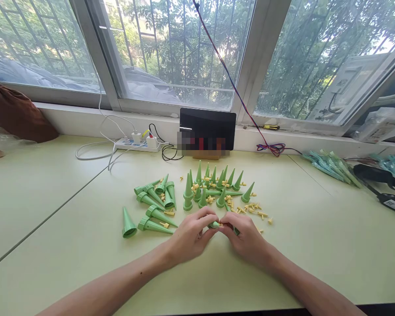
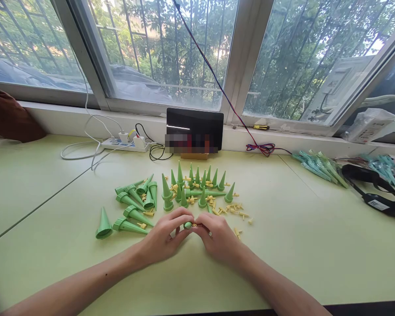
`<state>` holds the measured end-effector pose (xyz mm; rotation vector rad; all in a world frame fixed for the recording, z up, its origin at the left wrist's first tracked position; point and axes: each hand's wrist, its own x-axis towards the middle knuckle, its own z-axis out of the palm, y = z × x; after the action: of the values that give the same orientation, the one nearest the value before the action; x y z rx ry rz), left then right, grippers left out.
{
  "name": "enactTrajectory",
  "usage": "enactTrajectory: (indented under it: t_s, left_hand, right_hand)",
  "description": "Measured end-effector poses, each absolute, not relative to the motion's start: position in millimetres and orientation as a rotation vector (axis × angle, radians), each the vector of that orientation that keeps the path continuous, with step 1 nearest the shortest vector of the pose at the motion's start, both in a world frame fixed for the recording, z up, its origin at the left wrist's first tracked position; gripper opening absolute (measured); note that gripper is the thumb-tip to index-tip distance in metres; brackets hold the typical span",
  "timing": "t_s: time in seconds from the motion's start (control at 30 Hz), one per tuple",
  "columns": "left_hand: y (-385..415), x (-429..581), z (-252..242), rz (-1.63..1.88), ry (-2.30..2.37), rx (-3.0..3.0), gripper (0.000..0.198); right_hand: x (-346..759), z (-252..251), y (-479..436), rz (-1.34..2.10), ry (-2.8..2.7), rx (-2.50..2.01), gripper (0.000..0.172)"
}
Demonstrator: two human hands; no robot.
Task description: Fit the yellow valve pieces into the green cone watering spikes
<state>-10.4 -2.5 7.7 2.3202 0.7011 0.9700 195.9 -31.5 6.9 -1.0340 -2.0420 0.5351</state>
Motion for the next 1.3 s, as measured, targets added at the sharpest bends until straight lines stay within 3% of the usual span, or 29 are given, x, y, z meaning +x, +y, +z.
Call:
enactTrajectory:
  t_s: [0.13,0.27,0.43,0.67,1.3]
  left_hand:
    - [-4.0,-8.2,4.9,0.927,0.752,2.239,0.01]
    - [-5.9,-6.3,7.3,0.91,0.802,2.241,0.018]
    - [-7.4,-5.4,8.9,0.857,0.841,2.144,0.008]
    - [-5.9,-5.0,0.6,0.867,0.856,2.135,0.039]
    - [-5.3,-3.4,2.5,0.821,1.062,2.155,0.039]
  right_hand:
    - [195.9,6.3,-32.0,0.54,-2.043,-1.082,0.022]
    - [196.1,5.4,-31.7,0.533,-2.031,-1.093,0.024]
    - [196.3,5.0,-29.7,0.536,-2.018,-1.104,0.027]
    - [195.4,2.9,-28.1,0.494,-2.01,-1.145,0.033]
    - [195.3,1.6,-27.6,0.464,-2.019,-1.168,0.033]
